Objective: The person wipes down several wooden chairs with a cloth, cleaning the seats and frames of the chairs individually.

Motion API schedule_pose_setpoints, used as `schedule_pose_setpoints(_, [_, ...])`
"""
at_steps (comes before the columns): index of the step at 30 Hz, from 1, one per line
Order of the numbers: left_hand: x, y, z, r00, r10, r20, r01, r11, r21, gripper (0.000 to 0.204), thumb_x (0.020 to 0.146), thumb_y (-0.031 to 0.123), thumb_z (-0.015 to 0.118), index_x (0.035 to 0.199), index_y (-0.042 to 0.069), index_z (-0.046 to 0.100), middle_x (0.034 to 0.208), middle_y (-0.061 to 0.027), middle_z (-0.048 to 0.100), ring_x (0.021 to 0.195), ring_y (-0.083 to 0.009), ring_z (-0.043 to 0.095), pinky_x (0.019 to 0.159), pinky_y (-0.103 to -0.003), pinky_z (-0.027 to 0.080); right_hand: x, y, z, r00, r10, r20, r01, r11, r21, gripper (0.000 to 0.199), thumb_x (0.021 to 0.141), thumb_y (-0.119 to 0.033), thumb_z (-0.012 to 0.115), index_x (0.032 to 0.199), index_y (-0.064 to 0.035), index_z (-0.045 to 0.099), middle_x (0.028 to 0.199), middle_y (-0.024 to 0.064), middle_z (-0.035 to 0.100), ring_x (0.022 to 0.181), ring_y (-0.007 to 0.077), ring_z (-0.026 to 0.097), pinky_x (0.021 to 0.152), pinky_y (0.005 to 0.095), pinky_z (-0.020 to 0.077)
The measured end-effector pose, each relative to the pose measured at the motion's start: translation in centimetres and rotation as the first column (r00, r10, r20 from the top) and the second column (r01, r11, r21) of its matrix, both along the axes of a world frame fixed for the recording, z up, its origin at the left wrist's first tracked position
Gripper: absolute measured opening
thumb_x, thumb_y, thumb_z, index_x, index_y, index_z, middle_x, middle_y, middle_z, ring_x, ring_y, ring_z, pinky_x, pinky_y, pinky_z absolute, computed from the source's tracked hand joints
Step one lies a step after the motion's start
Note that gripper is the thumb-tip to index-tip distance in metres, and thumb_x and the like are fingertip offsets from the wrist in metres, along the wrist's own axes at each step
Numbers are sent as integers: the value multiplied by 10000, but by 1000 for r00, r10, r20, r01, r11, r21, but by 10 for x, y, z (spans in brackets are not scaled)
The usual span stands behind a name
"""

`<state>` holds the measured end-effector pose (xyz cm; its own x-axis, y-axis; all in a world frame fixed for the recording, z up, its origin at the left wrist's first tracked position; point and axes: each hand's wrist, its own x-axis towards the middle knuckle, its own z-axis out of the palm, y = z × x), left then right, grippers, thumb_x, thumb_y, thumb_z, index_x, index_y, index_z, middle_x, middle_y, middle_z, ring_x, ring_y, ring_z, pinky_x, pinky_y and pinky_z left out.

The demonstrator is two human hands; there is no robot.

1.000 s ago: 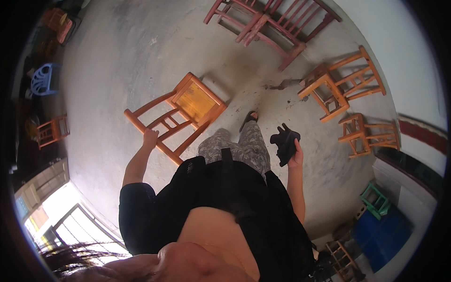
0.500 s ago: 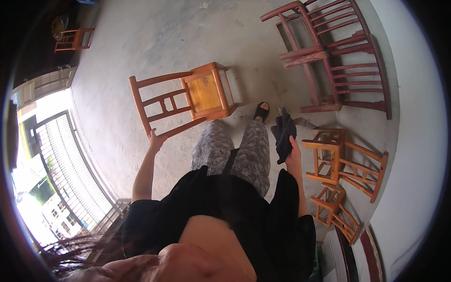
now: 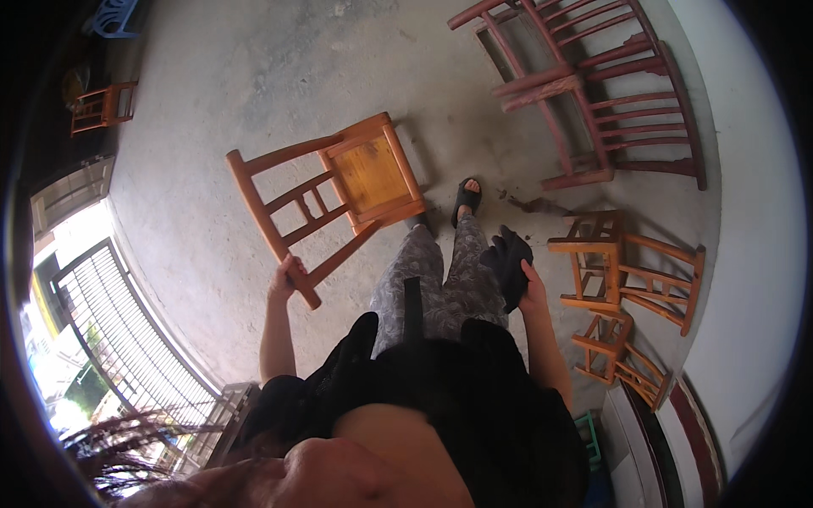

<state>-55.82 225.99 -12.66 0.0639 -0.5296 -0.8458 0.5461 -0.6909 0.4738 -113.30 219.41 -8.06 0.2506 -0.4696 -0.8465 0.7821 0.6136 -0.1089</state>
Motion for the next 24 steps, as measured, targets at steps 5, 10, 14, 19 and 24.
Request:
schedule_pose_setpoints(5, [-149, -115, 37, 978, -22, -207, 1, 995, -101, 157, 778, 203, 591, 727, 75, 516, 581, -21, 475, 554, -161, 482, 597, -333, 425, 29, -9, 9, 999, -18, -30, 15, 994, -105, 421, 908, -203, 444, 1263, 10, 373, 1242, 138, 470, 1132, 263, 464, 974, 382, 358])
schedule_pose_setpoints(10, [-36, -176, 139, 993, -58, -107, 46, 992, -115, 113, 807, 152, 532, 729, 90, 480, 570, 4, 439, 498, -98, 432, 487, -264, 385, 32, -19, 23, 997, -71, -33, 59, 959, -277, 456, 917, -255, 428, 1273, 19, 351, 1244, 161, 459, 1106, 287, 480, 921, 413, 407])
schedule_pose_setpoints(14, [-65, -139, 218, 953, -246, 179, 274, 950, -152, 142, 789, 147, 538, 689, 57, 494, 535, -25, 476, 463, -118, 460, 475, -267, 397, 17, 5, 1, 998, -60, 20, 63, 981, -185, 439, 914, -267, 435, 1253, 8, 386, 1195, 148, 505, 1044, 274, 526, 877, 400, 440])
schedule_pose_setpoints(19, [-148, -82, 166, 677, -611, 410, 664, 747, 17, 154, 722, 107, 595, 623, -2, 550, 536, -41, 552, 500, -123, 563, 474, -286, 458, 41, 9, -8, 998, -47, 36, 51, 992, -120, 393, 906, -217, 456, 1245, -24, 403, 1181, 116, 519, 1055, 243, 520, 920, 374, 407])
schedule_pose_setpoints(24, [-194, -34, -2, -59, -883, 465, 885, 169, 434, 462, 647, 350, 670, 933, -8, 610, 840, -183, 629, 798, -273, 625, 715, -371, 498, 44, -1, -33, 997, 69, 28, -68, 998, -19, 398, 906, -211, 453, 1250, -19, 394, 1199, 119, 504, 1072, 249, 506, 939, 374, 393])
